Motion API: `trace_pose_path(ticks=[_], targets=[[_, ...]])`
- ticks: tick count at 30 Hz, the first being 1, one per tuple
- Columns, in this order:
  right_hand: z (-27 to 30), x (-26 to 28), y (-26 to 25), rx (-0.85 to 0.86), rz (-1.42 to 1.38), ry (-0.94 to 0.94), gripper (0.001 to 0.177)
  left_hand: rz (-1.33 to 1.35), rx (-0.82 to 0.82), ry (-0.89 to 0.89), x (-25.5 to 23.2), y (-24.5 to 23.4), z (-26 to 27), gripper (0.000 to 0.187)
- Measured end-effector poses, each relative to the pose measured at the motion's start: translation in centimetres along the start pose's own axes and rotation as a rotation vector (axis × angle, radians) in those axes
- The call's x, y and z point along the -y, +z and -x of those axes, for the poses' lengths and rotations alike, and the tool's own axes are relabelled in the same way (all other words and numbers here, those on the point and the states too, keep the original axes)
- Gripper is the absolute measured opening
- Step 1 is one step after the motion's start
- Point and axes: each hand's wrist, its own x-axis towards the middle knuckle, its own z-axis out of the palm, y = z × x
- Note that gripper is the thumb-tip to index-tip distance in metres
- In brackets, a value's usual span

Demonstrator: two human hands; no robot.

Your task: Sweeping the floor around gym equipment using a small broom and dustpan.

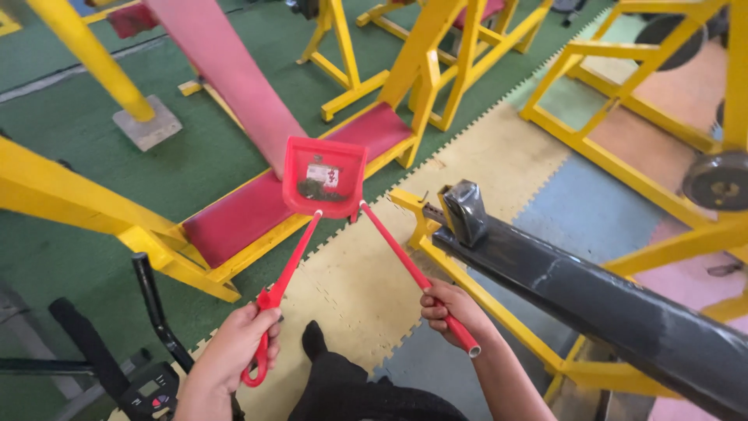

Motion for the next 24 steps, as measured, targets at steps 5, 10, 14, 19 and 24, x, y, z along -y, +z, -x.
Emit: trace_pose_path(ticks=[5, 10, 14, 19, 24], targets=[[-1.5, 1.0, 2.5, -0.004, 0.040, -0.017, 0.032, 0.077, 0.015, 0.041, -1.9, 0.2, -0.6, 0.024], [-5.0, 1.9, 3.0, 0.038, -0.027, -0.049, 0.006, 0.052, 0.045, 0.049, -4.9, -0.7, -2.5, 0.023], [-8.1, 3.9, 4.3, 0.024, -0.059, -0.072, 0.003, -0.024, 0.065, 0.041, -7.5, -1.7, -6.5, 0.024], [-12.4, 6.7, 5.5, -0.013, -0.114, -0.116, 0.001, -0.037, 0.104, 0.049, -11.9, -2.5, -12.1, 0.022], [-15.3, 8.5, 6.5, -0.075, -0.176, -0.142, 0.012, -0.056, 0.162, 0.042, -17.5, -2.3, -15.8, 0.018]])
